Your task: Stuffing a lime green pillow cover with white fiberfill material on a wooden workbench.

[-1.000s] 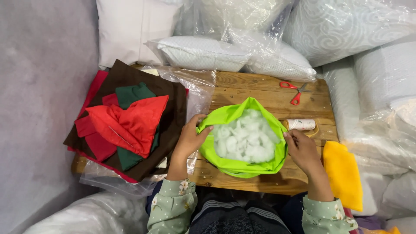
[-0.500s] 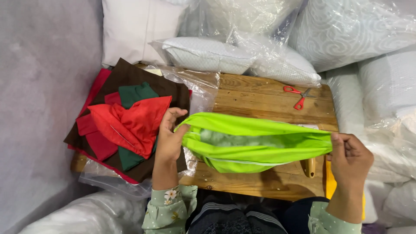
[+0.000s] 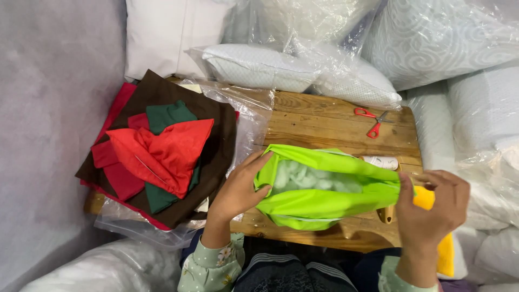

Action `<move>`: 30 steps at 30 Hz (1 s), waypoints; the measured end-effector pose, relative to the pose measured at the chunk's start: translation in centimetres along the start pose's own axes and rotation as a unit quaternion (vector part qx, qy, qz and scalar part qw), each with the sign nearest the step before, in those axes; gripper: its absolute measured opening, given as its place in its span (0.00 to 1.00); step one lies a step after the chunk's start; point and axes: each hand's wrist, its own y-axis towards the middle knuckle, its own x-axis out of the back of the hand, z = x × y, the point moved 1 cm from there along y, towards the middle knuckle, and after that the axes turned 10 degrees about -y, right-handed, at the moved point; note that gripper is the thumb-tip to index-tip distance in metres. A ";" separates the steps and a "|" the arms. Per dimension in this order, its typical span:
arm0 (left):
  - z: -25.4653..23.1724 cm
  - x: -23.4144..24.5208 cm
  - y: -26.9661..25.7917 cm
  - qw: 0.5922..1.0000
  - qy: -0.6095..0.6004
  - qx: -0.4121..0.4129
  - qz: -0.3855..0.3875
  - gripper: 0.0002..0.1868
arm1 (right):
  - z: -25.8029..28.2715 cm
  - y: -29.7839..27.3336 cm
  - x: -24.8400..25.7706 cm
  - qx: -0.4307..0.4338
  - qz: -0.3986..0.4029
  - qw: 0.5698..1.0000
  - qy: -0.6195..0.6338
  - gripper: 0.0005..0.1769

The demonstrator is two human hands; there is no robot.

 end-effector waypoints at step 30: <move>0.0 2.8 -0.2 0.984 -0.010 0.003 -0.179 0.25 | 7.2 3.8 0.8 -0.092 0.431 0.891 0.105 0.49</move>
